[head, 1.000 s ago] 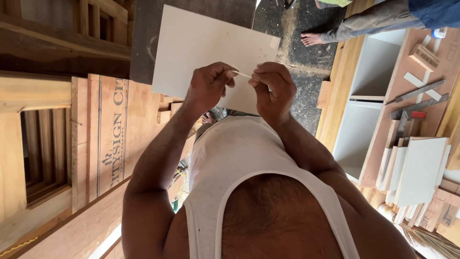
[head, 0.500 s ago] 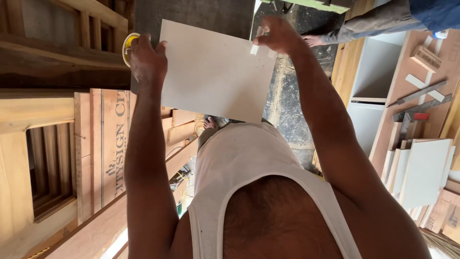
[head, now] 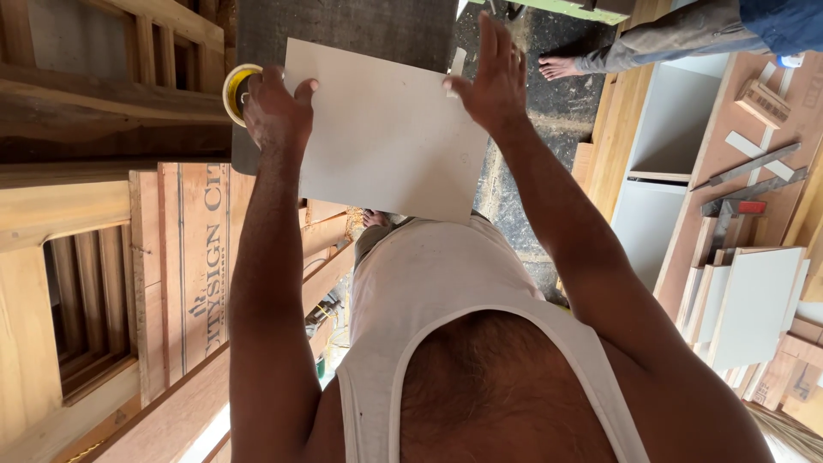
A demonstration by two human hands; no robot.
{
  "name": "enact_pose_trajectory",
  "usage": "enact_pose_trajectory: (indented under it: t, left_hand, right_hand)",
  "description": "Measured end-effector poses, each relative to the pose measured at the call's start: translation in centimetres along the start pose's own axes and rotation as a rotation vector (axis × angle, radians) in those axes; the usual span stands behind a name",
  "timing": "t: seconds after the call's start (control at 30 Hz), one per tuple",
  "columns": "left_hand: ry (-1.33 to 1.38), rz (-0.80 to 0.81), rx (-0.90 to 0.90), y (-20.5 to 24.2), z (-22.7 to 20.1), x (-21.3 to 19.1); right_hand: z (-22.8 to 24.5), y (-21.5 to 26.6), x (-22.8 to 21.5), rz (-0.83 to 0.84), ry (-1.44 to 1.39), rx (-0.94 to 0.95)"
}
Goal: The person applies pieces of tape to the edges of a white board by hand, presses down on them, and then lifts the board.
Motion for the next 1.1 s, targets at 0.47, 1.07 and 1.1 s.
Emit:
enact_pose_trajectory:
  t: [0.47, 1.07, 1.1]
  left_hand:
    - [-0.010, 0.276, 0.120, -0.3, -8.2, -2.3]
    - [-0.065, 0.380, 0.244, -1.2, -7.4, -1.4]
    - [-0.062, 0.383, 0.241, -1.1, -7.3, -1.4]
  right_hand:
    - [-1.2, 9.4, 0.0, -0.109, 0.257, -0.082]
    - [-3.8, -1.0, -0.3, 0.697, -0.029, 0.241]
    - [-4.3, -1.5, 0.6, 0.815, -0.104, 0.291]
Point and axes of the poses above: each hand's wrist, its own y-axis away from the middle knuckle, its own x-axis out of the palm, z = x × y, the point moved 3 cm from there along -y, towards the middle knuckle, and after that the axes turned 5 degrees about y, right-handed, at the moved point
